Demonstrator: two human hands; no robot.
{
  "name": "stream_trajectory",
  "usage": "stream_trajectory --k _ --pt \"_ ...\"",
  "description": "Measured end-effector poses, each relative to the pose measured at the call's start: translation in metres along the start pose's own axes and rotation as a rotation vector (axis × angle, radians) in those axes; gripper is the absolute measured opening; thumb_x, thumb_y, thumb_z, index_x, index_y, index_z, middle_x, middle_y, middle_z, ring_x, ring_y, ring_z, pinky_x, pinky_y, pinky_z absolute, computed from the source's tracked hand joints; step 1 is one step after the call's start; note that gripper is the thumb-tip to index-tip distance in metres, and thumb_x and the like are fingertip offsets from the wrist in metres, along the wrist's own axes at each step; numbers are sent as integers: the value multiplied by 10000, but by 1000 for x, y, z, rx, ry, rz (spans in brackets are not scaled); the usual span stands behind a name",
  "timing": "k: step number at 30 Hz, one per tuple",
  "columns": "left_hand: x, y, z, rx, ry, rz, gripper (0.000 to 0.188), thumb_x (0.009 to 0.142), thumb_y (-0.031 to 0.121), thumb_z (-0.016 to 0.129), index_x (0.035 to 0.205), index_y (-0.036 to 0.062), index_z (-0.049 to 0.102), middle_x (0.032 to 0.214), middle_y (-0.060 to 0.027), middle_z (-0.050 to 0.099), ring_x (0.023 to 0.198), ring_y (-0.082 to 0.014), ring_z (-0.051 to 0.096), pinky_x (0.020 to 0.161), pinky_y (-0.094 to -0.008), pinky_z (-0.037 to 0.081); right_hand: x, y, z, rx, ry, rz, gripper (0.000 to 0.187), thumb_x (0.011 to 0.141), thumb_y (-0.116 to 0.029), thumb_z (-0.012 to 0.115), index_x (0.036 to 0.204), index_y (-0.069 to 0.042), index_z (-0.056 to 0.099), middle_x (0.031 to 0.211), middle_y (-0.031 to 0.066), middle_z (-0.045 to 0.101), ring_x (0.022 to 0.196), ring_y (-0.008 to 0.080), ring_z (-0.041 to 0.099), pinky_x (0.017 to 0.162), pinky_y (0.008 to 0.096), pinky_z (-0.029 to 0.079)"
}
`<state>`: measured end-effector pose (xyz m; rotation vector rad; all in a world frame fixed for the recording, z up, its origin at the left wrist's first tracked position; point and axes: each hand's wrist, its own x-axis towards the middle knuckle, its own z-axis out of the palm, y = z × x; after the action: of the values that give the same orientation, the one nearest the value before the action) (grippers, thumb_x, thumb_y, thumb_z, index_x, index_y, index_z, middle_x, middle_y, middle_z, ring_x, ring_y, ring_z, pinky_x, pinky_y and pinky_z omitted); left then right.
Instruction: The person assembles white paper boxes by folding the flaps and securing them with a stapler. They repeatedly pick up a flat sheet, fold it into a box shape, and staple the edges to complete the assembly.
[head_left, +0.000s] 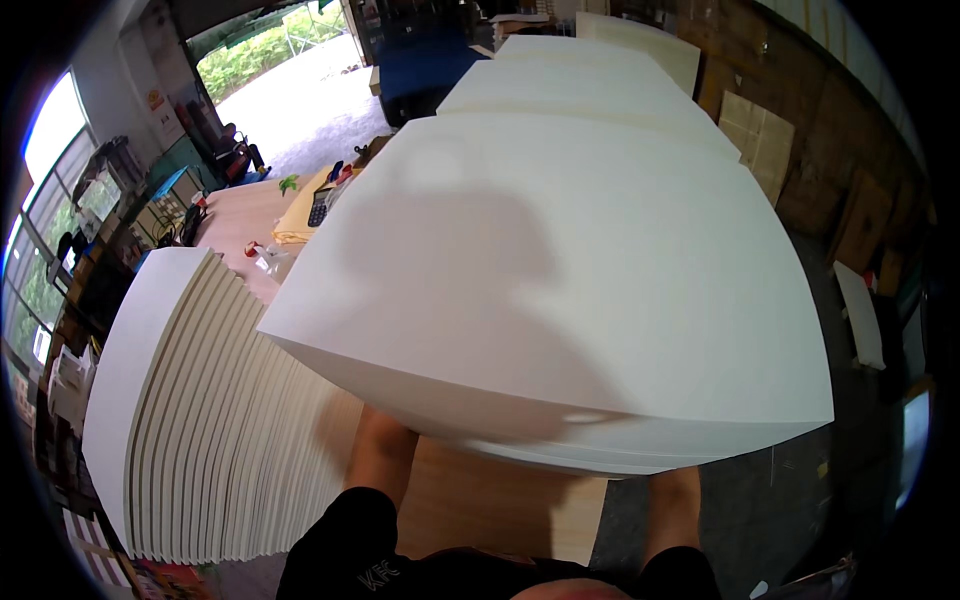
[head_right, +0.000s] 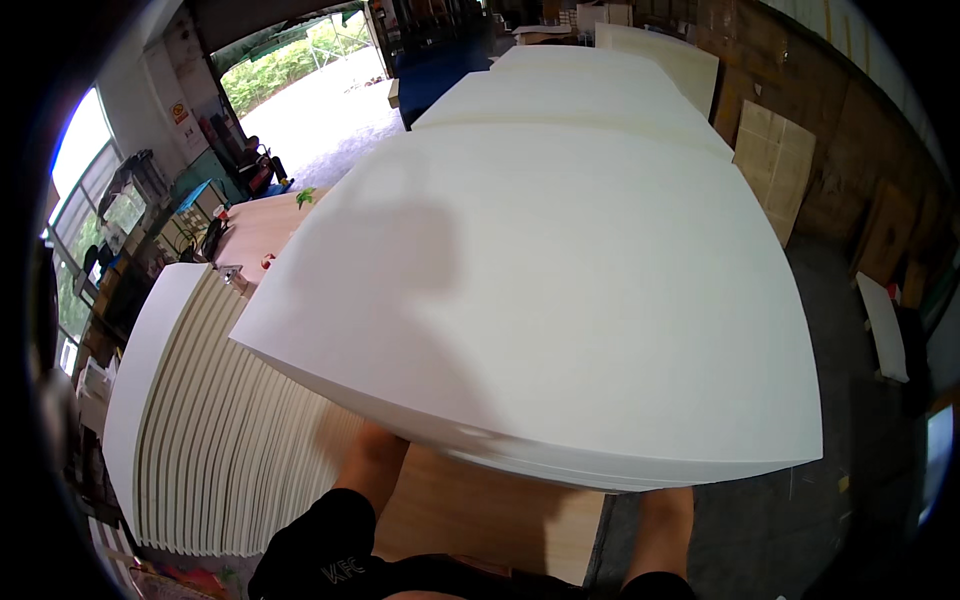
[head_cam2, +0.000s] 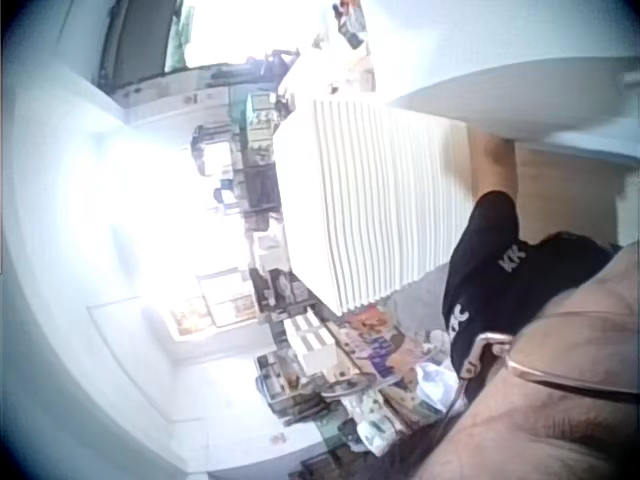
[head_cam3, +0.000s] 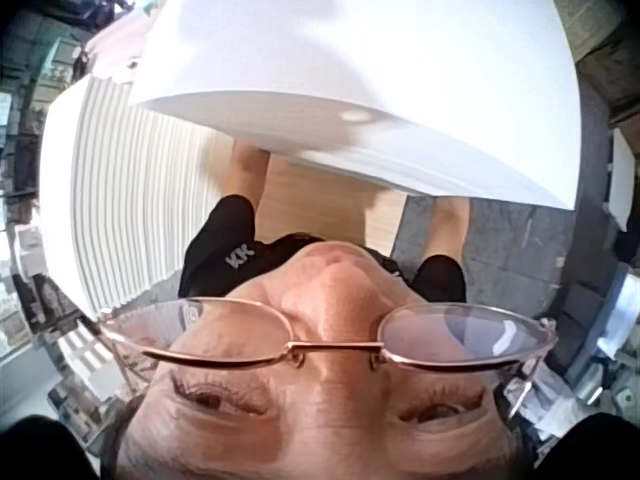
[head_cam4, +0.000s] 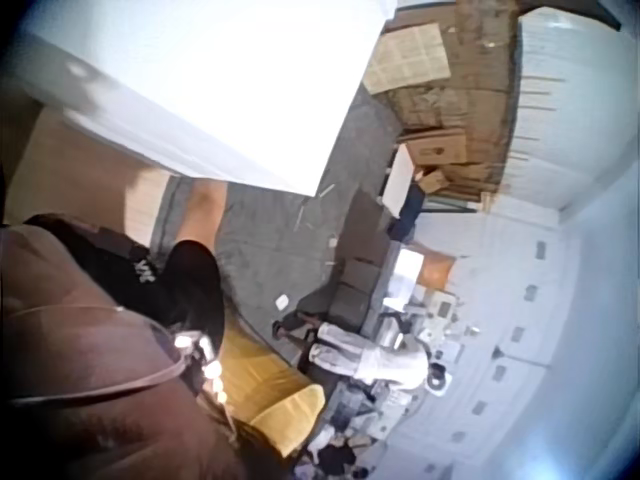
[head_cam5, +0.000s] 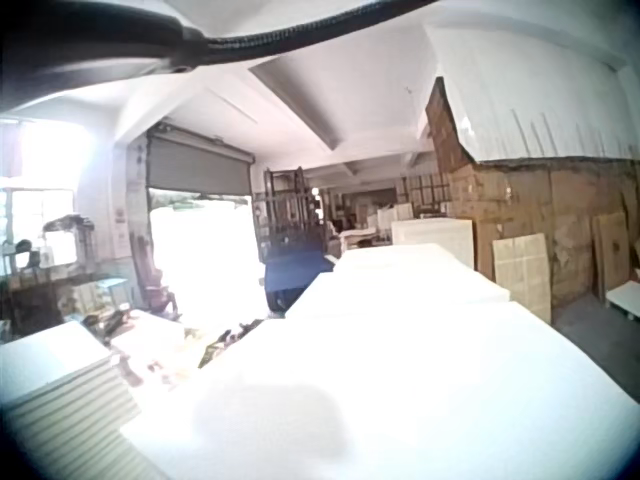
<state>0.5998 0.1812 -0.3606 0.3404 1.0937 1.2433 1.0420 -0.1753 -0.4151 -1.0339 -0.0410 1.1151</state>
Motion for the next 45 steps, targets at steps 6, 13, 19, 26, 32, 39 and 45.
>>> stream_trajectory --k 6,13,19,26,32,39,45 --pt "-39 -7 -26 -18 1 6 373 1052 297 443 1332 56 504 1302 -54 558 1185 -224 531 1015 -353 438 -25 6 -4 27 35 -12 510 1029 -406 507 1403 -59 525 1352 69 595 1241 212 549 1029 353 440" --pt "-105 -10 -75 -19 -23 -3 346 1048 268 449 1310 52 514 1281 -55 562 1164 -228 537 996 -357 445 -78 22 -20 71 85 -62 497 1031 -393 507 1388 -48 532 1333 70 604 1226 206 557 1015 351 450" --pt "-150 -11 -109 -16 -79 -26 324 1044 244 453 1292 49 523 1263 -57 565 1147 -232 542 980 -361 451 -142 36 -29 128 146 -137 486 1033 -382 506 1376 -39 539 1316 70 612 1214 201 564 1004 349 458" --pt "-186 -5 -138 -34 -116 -22 298 1039 216 458 1271 45 533 1243 -58 568 1126 -236 548 962 -365 458 -201 32 -34 174 188 -271 474 1035 -370 506 1361 -28 546 1297 71 621 1199 195 571 991 347 467" --pt "-275 -4 -181 22 -142 198 276 1035 192 463 1253 42 542 1225 -60 571 1109 -240 553 946 -369 464 -276 -42 -6 63 159 -560 464 1037 -359 506 1348 -18 553 1281 72 629 1187 189 578 980 345 476" --pt "-405 78 -215 548 -1402 1133 191 909 105 590 1098 80 594 924 -87 650 792 -300 626 685 -403 509 -441 -139 131 -532 252 -757 435 997 -559 523 970 -144 651 733 -72 577 593 31 464 501 196 313" --pt "-517 169 -87 377 -2063 1516 349 805 119 698 1150 131 648 836 -63 669 647 -263 606 536 -369 478 -492 -154 205 -1168 494 -847 730 862 -758 494 895 -51 674 808 47 617 745 145 563 658 319 418"
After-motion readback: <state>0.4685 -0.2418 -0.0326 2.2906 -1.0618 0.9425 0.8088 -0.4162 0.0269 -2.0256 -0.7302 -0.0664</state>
